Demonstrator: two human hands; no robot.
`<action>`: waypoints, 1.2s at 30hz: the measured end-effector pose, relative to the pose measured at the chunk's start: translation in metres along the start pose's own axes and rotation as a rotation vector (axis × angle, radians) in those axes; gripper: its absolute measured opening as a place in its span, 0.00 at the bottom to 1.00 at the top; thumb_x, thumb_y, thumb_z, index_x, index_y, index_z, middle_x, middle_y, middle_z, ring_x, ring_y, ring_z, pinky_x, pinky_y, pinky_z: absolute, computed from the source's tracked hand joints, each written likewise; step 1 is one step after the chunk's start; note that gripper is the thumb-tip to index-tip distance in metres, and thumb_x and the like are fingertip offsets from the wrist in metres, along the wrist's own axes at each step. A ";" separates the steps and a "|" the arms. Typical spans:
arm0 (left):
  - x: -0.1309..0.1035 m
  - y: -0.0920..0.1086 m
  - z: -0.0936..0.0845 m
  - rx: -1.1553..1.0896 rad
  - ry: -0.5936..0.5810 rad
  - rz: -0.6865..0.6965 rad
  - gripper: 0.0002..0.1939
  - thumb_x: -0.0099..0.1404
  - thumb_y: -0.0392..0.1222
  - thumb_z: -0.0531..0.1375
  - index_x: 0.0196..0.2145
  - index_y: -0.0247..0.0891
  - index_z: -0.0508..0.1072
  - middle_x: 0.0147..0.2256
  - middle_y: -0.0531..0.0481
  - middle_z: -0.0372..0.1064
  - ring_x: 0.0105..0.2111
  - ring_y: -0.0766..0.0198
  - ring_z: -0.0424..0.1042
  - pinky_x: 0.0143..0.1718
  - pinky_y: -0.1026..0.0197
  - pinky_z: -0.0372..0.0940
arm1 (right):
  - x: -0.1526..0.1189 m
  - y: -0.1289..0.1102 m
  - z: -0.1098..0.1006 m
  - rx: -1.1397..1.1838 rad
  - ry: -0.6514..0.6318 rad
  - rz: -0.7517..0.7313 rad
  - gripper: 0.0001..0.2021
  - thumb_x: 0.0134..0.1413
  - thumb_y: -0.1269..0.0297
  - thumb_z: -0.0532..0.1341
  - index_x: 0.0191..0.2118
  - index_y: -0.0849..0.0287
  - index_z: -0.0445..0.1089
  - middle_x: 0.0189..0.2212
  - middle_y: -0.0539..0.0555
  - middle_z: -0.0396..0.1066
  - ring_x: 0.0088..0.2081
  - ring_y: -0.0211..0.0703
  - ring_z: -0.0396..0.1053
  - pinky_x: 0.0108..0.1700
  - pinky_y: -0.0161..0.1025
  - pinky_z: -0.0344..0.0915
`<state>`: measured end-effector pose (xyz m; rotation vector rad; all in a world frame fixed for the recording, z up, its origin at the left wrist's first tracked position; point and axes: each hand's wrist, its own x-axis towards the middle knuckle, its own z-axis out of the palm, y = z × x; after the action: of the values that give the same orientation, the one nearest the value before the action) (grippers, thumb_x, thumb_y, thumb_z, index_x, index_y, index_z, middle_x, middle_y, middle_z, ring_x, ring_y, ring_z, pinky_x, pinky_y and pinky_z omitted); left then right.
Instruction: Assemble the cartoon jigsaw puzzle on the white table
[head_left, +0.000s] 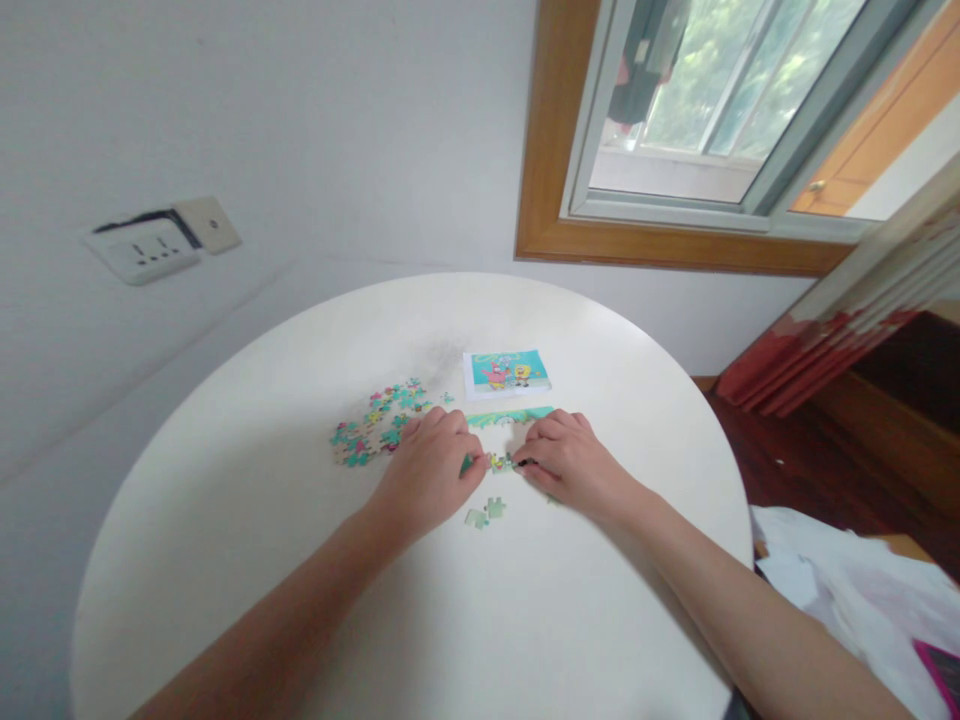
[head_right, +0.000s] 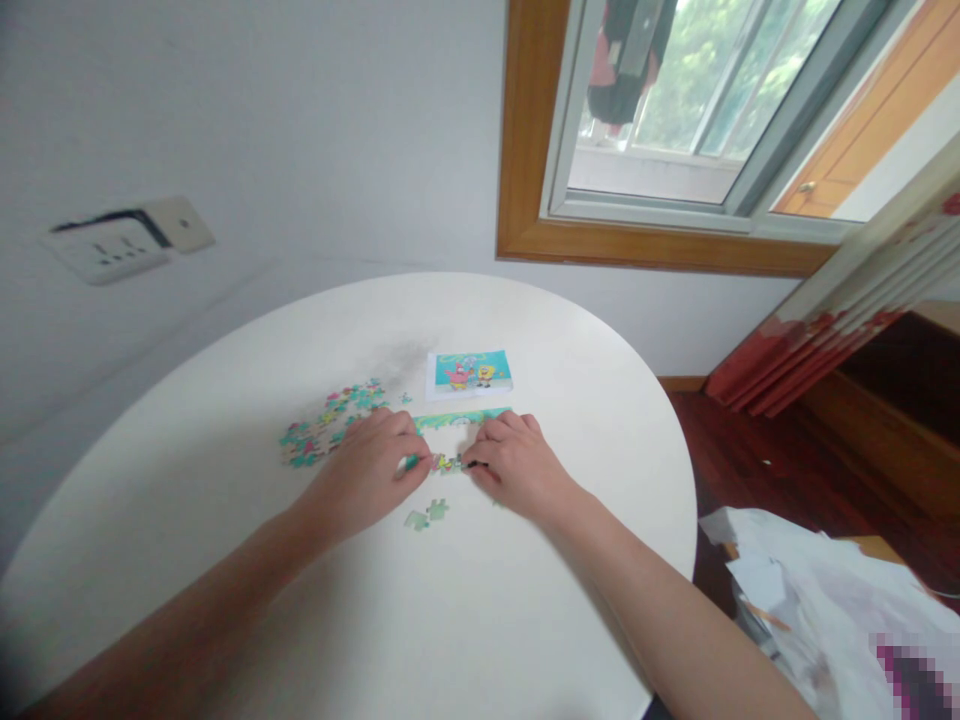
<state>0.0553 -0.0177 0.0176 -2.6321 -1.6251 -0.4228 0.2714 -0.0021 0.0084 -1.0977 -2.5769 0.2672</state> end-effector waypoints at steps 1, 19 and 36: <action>0.000 0.000 0.001 -0.001 0.013 -0.003 0.10 0.64 0.41 0.56 0.27 0.40 0.75 0.31 0.47 0.66 0.38 0.55 0.63 0.39 0.53 0.57 | 0.000 0.000 0.000 0.000 0.000 -0.002 0.08 0.58 0.64 0.59 0.41 0.52 0.75 0.39 0.54 0.71 0.44 0.46 0.61 0.44 0.44 0.52; -0.001 -0.003 0.000 -0.002 0.028 -0.010 0.08 0.62 0.40 0.57 0.27 0.39 0.73 0.32 0.47 0.63 0.38 0.55 0.62 0.41 0.52 0.57 | 0.000 -0.002 -0.003 -0.009 -0.017 0.004 0.09 0.59 0.63 0.59 0.41 0.53 0.75 0.39 0.54 0.71 0.44 0.46 0.60 0.44 0.44 0.52; -0.002 -0.010 0.002 -0.089 -0.050 0.052 0.07 0.60 0.43 0.62 0.38 0.43 0.73 0.36 0.49 0.62 0.42 0.54 0.60 0.46 0.52 0.55 | 0.000 0.000 0.000 -0.006 -0.003 -0.001 0.09 0.59 0.63 0.59 0.41 0.52 0.75 0.39 0.53 0.71 0.44 0.45 0.61 0.45 0.44 0.52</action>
<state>0.0456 -0.0147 0.0142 -2.7650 -1.5829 -0.4413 0.2715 -0.0026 0.0084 -1.0987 -2.5831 0.2610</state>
